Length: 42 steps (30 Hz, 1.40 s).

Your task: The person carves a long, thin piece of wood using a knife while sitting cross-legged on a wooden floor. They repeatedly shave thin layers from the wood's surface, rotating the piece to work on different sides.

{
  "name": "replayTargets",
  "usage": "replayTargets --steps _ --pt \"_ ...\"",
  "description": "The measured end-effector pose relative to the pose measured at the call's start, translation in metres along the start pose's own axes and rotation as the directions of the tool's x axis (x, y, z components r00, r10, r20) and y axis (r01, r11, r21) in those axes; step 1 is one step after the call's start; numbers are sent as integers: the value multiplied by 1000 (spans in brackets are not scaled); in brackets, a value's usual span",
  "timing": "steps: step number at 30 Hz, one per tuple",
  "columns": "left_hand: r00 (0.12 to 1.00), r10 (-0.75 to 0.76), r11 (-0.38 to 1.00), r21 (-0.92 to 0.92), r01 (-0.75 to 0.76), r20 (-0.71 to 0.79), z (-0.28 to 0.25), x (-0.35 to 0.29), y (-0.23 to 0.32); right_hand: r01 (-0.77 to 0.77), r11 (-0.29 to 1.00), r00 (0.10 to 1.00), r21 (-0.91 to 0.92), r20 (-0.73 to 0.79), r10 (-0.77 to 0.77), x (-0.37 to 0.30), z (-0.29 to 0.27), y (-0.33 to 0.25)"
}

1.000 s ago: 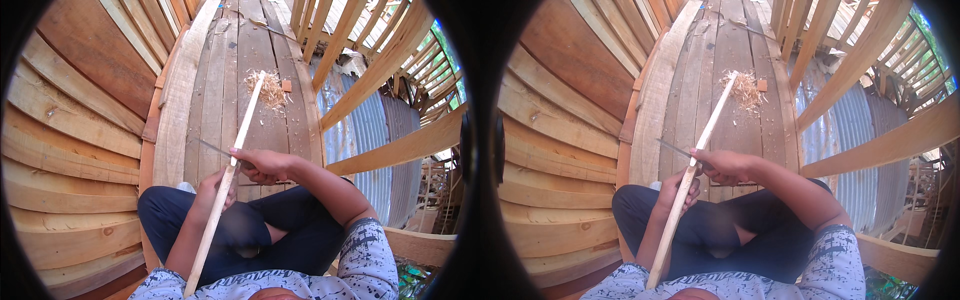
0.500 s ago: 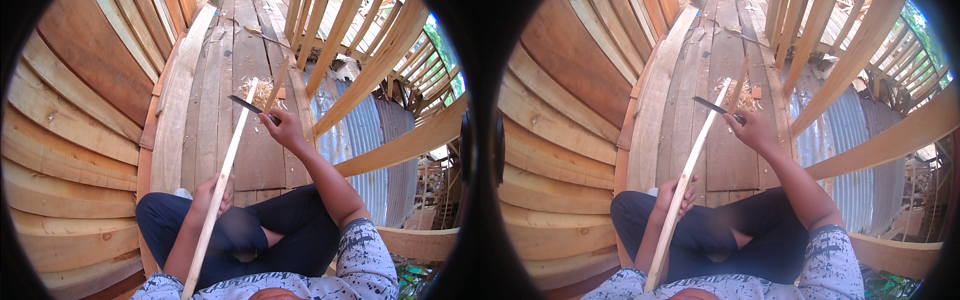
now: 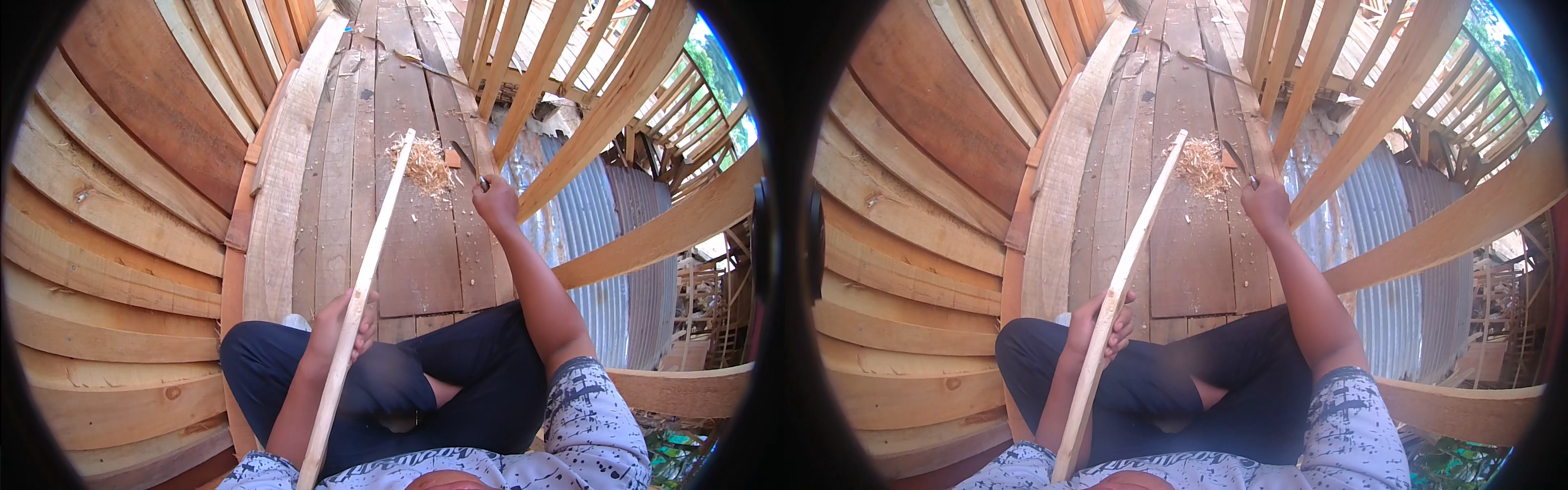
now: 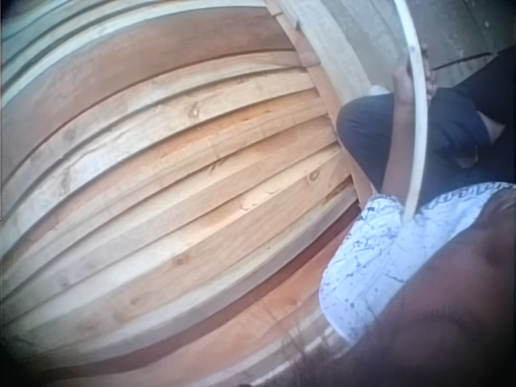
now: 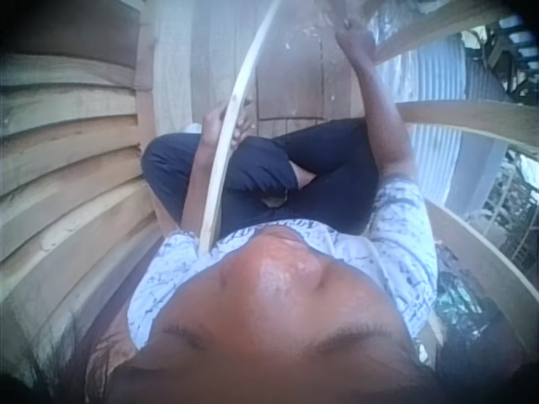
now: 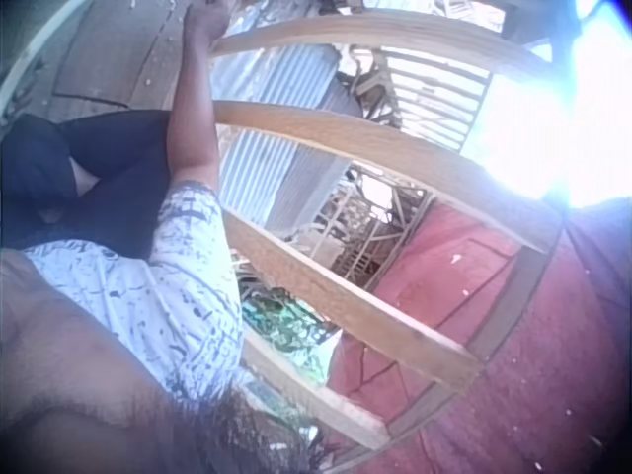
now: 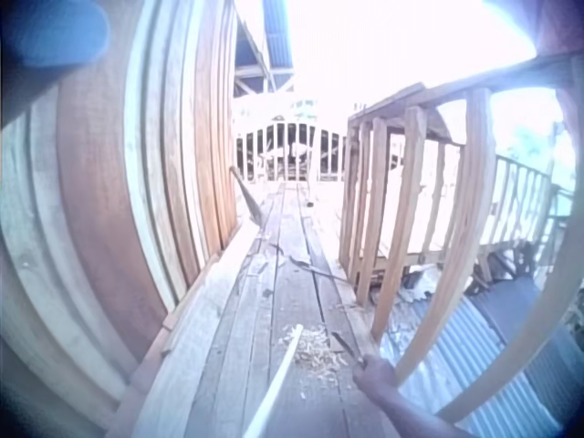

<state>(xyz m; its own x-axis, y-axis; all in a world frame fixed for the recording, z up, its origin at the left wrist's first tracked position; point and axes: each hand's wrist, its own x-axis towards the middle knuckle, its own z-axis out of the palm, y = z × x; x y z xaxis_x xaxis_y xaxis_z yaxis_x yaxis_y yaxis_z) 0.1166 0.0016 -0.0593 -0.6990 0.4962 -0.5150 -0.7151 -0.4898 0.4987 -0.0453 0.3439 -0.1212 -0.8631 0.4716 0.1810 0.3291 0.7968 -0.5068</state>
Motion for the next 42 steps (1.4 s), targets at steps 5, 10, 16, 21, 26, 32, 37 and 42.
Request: replayTargets --steps 5,10,16,21,26,32,37,42 --pt "1000 -7 1000 -22 7 5 0 -1 -1 -102 992 986 -68 126 110 13 14 8" --pt "1000 -14 1000 -10 14 6 2 -1 1 -118 992 972 -40 201 123 11 21 -3" --pt "999 -29 999 -43 30 22 4 0 2 -87 992 971 -89 216 105 21 39 12" --pt "999 -37 999 -29 37 -5 1 0 5 -87 996 974 32 212 79 18 41 8" --pt "998 -43 999 -4 43 37 1 0 5 -43 974 946 -222 303 111 51 31 4" --pt "999 -22 999 -48 24 47 -7 -8 8 137 866 929 -481 367 56 110 17 -53" --pt "994 28 997 -80 -20 102 -11 -13 16 124 880 903 -459 419 91 134 21 -74" --pt "997 22 998 -68 -17 76 -11 -18 15 182 890 940 -419 339 -32 130 4 -66"
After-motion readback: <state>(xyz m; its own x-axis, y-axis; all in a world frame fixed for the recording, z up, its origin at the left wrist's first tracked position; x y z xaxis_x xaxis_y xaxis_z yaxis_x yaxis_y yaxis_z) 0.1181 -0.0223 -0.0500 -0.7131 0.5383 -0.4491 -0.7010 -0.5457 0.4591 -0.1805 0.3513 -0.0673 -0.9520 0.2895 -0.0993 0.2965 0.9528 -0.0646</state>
